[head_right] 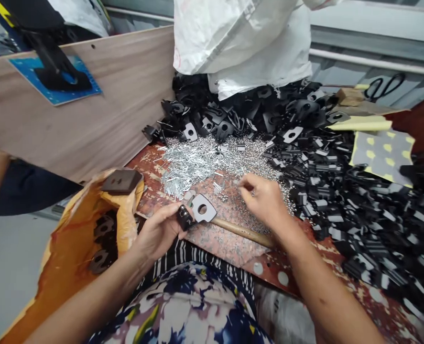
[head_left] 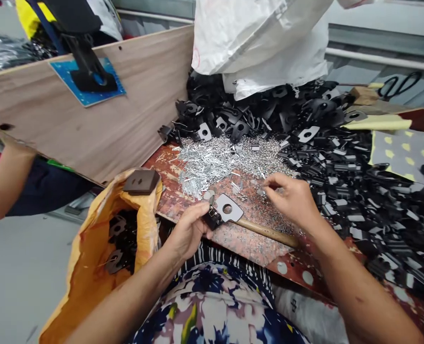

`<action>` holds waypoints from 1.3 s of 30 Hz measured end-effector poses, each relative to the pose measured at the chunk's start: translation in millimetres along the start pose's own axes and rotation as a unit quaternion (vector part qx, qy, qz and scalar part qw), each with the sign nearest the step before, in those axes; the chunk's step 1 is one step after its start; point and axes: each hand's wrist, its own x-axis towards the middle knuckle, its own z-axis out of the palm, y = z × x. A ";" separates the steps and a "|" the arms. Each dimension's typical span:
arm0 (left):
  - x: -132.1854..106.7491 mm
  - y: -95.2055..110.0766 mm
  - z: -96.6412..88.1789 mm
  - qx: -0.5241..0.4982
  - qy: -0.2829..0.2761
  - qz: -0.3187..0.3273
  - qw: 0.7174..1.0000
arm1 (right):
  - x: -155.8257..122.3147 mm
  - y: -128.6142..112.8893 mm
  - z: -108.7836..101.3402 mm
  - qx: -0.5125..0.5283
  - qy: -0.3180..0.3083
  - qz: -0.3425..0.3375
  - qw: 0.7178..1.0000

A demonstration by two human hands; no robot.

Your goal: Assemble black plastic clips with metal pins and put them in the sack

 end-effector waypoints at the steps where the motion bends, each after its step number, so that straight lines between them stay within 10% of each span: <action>1: 0.8 -1.0 1.7 -0.007 0.003 0.001 1.000 | -10.8 -16.1 1.0 0.067 0.016 -0.001 0.998; 7: 2.9 -11.3 10.8 -0.008 -0.011 -0.003 1.000 | -41.0 -82.4 25.8 0.172 0.032 -0.109 0.979; 14: -5.2 -20.5 13.6 -0.035 0.007 0.000 0.999 | -47.7 -93.4 30.3 -0.036 0.053 -0.161 0.985; 20: -10.9 -32.7 22.0 -0.082 0.054 0.041 0.994 | -57.3 -117.9 43.2 -0.240 0.114 -0.258 0.929; 28: -31.8 -28.2 11.3 0.012 -0.049 0.052 0.997 | -67.5 -106.4 41.1 -0.139 0.132 -0.184 0.964; 33: -63.1 -21.4 -22.5 0.276 0.043 0.179 0.943 | -78.0 -104.6 48.2 -0.078 0.035 -0.193 0.977; 39: -76.8 1.6 -66.5 0.382 0.130 0.115 0.908 | -74.8 -41.2 53.2 -0.259 -0.087 -0.108 0.956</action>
